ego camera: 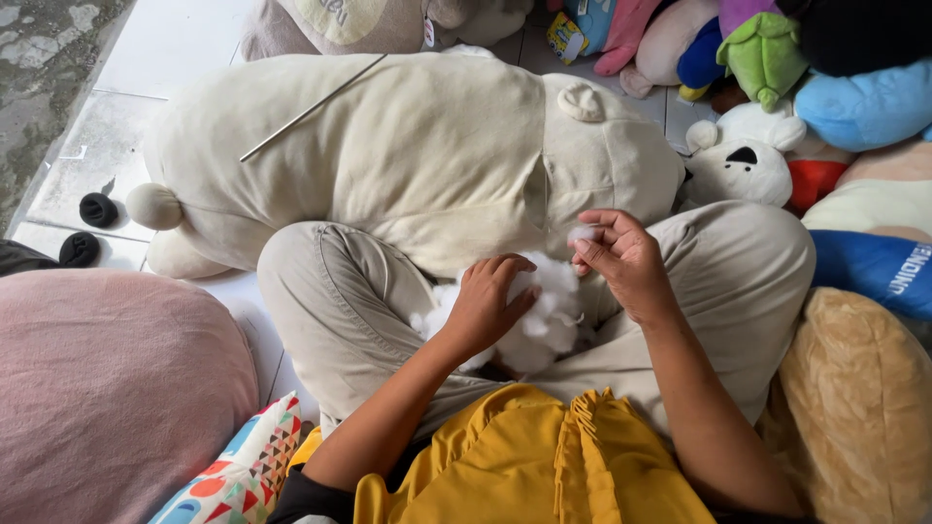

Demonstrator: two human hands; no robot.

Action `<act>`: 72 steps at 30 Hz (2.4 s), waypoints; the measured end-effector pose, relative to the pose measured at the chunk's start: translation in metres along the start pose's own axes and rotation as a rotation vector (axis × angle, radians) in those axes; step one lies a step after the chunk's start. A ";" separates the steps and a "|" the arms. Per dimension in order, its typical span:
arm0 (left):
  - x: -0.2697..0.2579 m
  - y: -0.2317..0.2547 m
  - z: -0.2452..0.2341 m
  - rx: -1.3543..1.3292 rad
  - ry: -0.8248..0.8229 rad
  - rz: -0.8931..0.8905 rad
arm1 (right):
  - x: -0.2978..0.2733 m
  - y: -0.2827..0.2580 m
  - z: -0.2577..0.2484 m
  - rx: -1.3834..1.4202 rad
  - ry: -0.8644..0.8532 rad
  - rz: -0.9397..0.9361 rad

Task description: Stuffing a large plush bear with white fiberfill by hand and using a small tool to push it into the seam.

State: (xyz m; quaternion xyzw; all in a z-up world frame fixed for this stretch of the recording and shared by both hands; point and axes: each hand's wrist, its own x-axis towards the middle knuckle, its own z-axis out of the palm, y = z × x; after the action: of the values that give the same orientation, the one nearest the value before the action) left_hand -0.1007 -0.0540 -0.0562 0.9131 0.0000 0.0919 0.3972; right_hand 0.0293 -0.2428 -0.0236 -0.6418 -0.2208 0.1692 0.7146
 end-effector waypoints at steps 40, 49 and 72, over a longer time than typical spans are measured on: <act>0.107 -0.011 -0.030 -0.545 0.434 -0.339 | 0.111 0.044 0.046 -0.276 -0.459 0.160; 0.108 -0.013 -0.032 -0.612 0.461 -0.340 | 0.103 0.036 0.057 -0.459 -0.127 -0.006; 0.110 -0.021 -0.027 -0.499 0.446 -0.356 | 0.106 0.046 0.054 -0.596 -0.070 -0.218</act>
State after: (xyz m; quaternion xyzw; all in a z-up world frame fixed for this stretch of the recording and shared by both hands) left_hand 0.0043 -0.0124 -0.0350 0.7316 0.2225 0.2149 0.6075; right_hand 0.0919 -0.1368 -0.0542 -0.7893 -0.3524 0.0413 0.5012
